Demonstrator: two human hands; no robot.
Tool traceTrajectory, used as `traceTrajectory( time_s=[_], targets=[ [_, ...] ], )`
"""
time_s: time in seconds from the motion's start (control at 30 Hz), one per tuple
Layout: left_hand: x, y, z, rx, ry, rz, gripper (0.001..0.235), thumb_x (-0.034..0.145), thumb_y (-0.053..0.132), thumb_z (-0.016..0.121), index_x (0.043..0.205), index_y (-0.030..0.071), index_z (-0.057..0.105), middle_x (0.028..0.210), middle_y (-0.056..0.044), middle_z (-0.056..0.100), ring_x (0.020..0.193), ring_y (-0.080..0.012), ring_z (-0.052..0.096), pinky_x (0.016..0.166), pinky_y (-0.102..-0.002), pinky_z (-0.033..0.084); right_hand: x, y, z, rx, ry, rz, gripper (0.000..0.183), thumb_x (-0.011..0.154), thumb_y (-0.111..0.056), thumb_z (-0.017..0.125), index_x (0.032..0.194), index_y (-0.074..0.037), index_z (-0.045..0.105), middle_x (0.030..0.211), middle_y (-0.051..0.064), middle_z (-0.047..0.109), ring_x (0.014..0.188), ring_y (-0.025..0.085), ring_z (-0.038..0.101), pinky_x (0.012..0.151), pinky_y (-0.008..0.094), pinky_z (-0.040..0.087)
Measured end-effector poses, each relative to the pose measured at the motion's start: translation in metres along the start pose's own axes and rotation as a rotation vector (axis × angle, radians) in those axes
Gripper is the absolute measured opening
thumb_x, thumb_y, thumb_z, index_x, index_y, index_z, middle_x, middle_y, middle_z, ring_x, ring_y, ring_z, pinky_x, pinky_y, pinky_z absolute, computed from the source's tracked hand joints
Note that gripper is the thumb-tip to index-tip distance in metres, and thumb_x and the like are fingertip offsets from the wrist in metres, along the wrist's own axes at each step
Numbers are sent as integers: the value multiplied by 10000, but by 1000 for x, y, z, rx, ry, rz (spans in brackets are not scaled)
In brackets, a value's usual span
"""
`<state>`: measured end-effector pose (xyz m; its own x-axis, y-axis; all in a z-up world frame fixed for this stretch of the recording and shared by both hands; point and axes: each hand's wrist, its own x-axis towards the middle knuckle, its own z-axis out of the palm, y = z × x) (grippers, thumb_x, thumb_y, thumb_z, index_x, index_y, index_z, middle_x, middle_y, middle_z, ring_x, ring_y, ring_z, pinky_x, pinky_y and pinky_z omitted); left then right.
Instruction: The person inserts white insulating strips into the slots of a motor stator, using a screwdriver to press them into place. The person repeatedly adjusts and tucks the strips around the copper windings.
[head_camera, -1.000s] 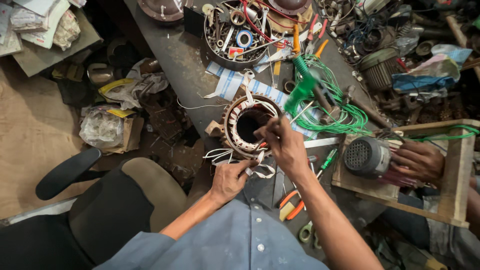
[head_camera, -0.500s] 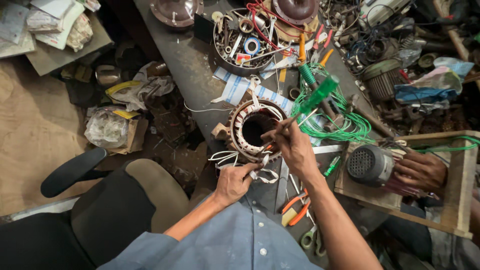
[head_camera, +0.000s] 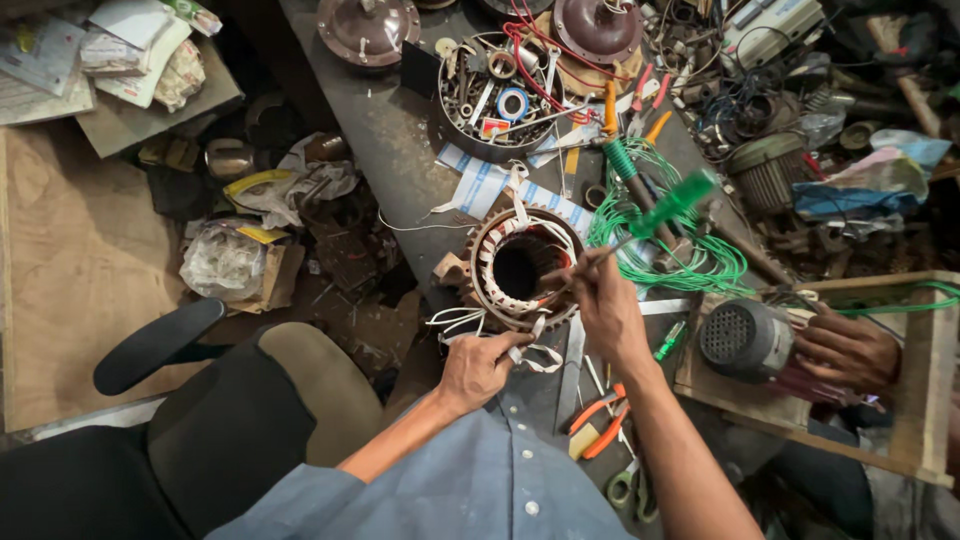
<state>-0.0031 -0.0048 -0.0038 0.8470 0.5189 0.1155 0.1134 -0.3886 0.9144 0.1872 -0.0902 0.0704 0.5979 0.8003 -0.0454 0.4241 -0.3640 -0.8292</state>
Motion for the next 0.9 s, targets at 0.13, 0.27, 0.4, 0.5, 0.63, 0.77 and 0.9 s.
traceTrajectory(
  time_s=[0.13, 0.27, 0.4, 0.5, 0.63, 0.77, 0.9],
  targets=[
    [2, -1, -3, -12, -6, 17, 293, 835, 103, 698, 1113, 156, 775, 850, -142, 739, 724, -333, 719, 646, -412, 560, -10, 6, 0, 44, 12, -79, 170, 1040, -3, 529, 1076, -29, 364, 1020, 171, 802, 866, 236, 788, 739, 348, 600],
    [3, -1, -4, -14, -15, -27, 242, 865, 123, 700, 1091, 160, 777, 808, -136, 737, 679, -327, 714, 610, -409, 547, -27, 18, 1, 318, 161, -16, 112, 1065, -23, 472, 1126, -59, 385, 1104, 185, 764, 1009, 245, 763, 895, 352, 624],
    [5, 2, -5, -25, -15, 18, 267, 852, 109, 690, 1101, 157, 773, 803, -145, 725, 692, -329, 713, 621, -408, 550, -37, 26, -11, 404, 300, 45, 120, 1081, -43, 509, 1146, -65, 411, 1086, 168, 736, 1018, 237, 735, 909, 349, 590],
    [9, 6, -7, 29, -42, -36, 272, 834, 98, 688, 1082, 160, 781, 731, -152, 709, 650, -338, 699, 596, -426, 533, -47, 37, -35, 458, 474, 21, 140, 1110, -80, 507, 1224, -73, 427, 1070, 128, 713, 993, 219, 728, 912, 337, 595],
    [14, 15, -3, 65, 8, 77, 305, 804, 54, 660, 1077, 138, 768, 772, -133, 726, 678, -325, 709, 621, -427, 550, -64, 84, -72, 269, 525, 127, 242, 1146, -152, 476, 1366, -53, 505, 985, 97, 716, 884, 184, 694, 836, 306, 550],
    [20, 25, -2, 152, 4, 225, 339, 789, 34, 647, 1101, 113, 755, 752, -110, 724, 653, -303, 699, 606, -422, 547, -91, 148, -67, -227, 414, 424, 311, 1046, -182, 527, 1321, -65, 614, 856, 95, 744, 775, 230, 717, 718, 364, 537],
    [25, 33, 0, 277, -63, 262, 329, 799, 46, 660, 1108, 105, 754, 661, -95, 678, 614, -291, 682, 573, -428, 526, -111, 196, -50, -533, 326, 511, 308, 1003, -230, 600, 1278, -111, 672, 902, 140, 758, 880, 387, 699, 769, 489, 524]
  ],
)
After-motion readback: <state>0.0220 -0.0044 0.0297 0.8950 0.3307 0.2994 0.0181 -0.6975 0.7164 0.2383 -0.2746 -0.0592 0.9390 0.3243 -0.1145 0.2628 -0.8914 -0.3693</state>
